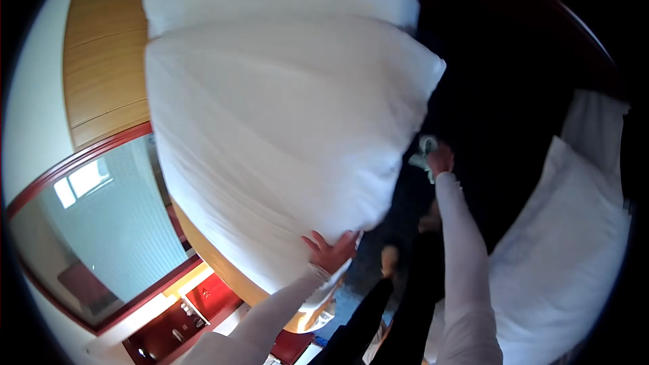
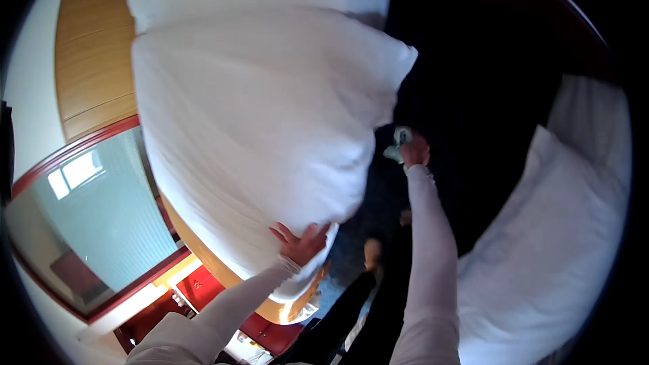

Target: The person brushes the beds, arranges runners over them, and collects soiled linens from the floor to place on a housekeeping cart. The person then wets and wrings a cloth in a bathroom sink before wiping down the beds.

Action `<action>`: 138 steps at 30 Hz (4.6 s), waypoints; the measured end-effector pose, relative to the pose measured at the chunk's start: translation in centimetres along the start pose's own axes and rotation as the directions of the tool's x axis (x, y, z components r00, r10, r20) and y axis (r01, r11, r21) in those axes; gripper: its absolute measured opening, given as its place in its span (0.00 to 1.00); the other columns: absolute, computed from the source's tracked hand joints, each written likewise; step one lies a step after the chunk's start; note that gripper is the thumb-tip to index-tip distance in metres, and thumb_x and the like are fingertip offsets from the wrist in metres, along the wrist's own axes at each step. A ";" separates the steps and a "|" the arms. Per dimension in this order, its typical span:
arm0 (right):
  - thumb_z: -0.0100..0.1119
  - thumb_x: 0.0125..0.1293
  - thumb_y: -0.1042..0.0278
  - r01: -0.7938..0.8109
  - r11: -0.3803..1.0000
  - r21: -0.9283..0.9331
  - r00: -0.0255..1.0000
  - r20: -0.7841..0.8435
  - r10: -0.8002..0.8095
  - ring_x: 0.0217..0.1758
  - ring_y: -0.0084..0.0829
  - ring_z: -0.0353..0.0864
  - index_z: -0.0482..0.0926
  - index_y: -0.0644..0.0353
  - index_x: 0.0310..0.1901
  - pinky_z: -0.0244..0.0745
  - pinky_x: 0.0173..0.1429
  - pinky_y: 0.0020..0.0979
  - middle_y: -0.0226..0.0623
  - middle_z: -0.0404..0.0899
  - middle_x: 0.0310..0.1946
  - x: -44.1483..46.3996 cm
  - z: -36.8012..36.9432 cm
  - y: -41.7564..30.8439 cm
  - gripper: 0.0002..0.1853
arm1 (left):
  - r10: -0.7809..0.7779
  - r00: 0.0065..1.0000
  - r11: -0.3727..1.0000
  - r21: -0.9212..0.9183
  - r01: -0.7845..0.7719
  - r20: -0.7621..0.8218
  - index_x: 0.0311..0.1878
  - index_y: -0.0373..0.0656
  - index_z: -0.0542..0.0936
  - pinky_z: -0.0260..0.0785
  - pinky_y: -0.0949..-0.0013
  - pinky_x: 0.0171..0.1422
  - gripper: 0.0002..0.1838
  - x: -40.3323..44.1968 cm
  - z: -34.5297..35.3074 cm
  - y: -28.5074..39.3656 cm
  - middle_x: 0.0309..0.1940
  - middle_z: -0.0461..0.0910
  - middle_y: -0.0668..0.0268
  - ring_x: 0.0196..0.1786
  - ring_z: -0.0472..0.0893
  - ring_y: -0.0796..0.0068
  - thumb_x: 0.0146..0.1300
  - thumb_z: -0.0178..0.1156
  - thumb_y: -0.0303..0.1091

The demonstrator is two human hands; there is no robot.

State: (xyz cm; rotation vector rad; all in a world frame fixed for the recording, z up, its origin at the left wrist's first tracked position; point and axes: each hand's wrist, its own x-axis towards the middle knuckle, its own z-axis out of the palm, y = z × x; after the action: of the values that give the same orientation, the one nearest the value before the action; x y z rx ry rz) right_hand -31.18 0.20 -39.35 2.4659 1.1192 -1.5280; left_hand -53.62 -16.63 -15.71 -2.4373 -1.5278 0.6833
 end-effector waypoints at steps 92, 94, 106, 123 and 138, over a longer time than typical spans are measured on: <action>0.49 0.54 0.76 -0.221 0.820 0.528 0.415 -0.710 0.569 0.53 0.47 0.68 0.65 0.38 0.54 0.70 0.46 0.50 0.37 0.66 0.53 -35.2 -42.2 57.6 0.26 | 0.912 -0.332 -0.292 0.187 -0.938 -0.241 0.63 0.57 0.60 0.66 0.59 0.54 0.31 25.1 -47.9 66.6 0.59 0.63 0.56 0.55 0.67 0.49 0.55 0.43 0.20; 0.53 0.51 0.75 -0.448 0.793 0.412 0.338 -0.743 0.577 0.61 0.50 0.59 0.65 0.33 0.55 0.70 0.42 0.55 0.36 0.60 0.59 -35.2 -39.3 52.7 0.30 | 0.906 -0.300 -0.167 0.397 -0.902 -0.299 0.65 0.70 0.58 0.63 0.54 0.58 0.35 24.8 -42.9 64.2 0.65 0.53 0.61 0.62 0.58 0.45 0.56 0.43 0.21; 0.53 0.45 0.75 -0.184 0.476 0.860 0.929 -0.005 0.370 0.49 0.37 0.76 0.72 0.38 0.52 0.69 0.43 0.43 0.35 0.77 0.46 -47.3 -13.7 19.0 0.29 | 0.527 -0.328 -0.285 -0.200 -0.937 0.784 0.51 0.60 0.74 0.66 0.55 0.51 0.25 16.9 -35.5 28.1 0.51 0.72 0.57 0.51 0.73 0.51 0.46 0.54 0.28; 0.41 0.47 0.85 -0.437 0.766 0.471 0.365 -0.685 0.630 0.51 0.56 0.65 0.61 0.25 0.60 0.68 0.54 0.49 0.45 0.62 0.53 -51.2 -27.3 67.7 0.41 | 0.946 -0.323 -0.323 0.158 -0.933 0.023 0.65 0.74 0.55 0.58 0.50 0.63 0.40 2.0 -43.0 72.6 0.67 0.46 0.58 0.66 0.52 0.47 0.52 0.47 0.19; 0.51 0.45 0.76 -0.251 0.413 0.875 0.933 0.104 0.345 0.39 0.43 0.78 0.74 0.40 0.50 0.75 0.42 0.41 0.40 0.78 0.40 -59.6 -1.0 23.8 0.27 | 0.392 -0.410 -0.046 -0.428 -0.903 0.823 0.46 0.57 0.76 0.70 0.54 0.49 0.16 0.5 -28.8 28.5 0.46 0.75 0.51 0.45 0.77 0.49 0.52 0.53 0.32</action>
State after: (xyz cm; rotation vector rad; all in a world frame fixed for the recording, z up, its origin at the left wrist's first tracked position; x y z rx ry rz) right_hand -31.80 -50.11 0.52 3.0484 -0.3581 -2.2339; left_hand -16.95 -26.66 -1.61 -2.1096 1.1265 2.4961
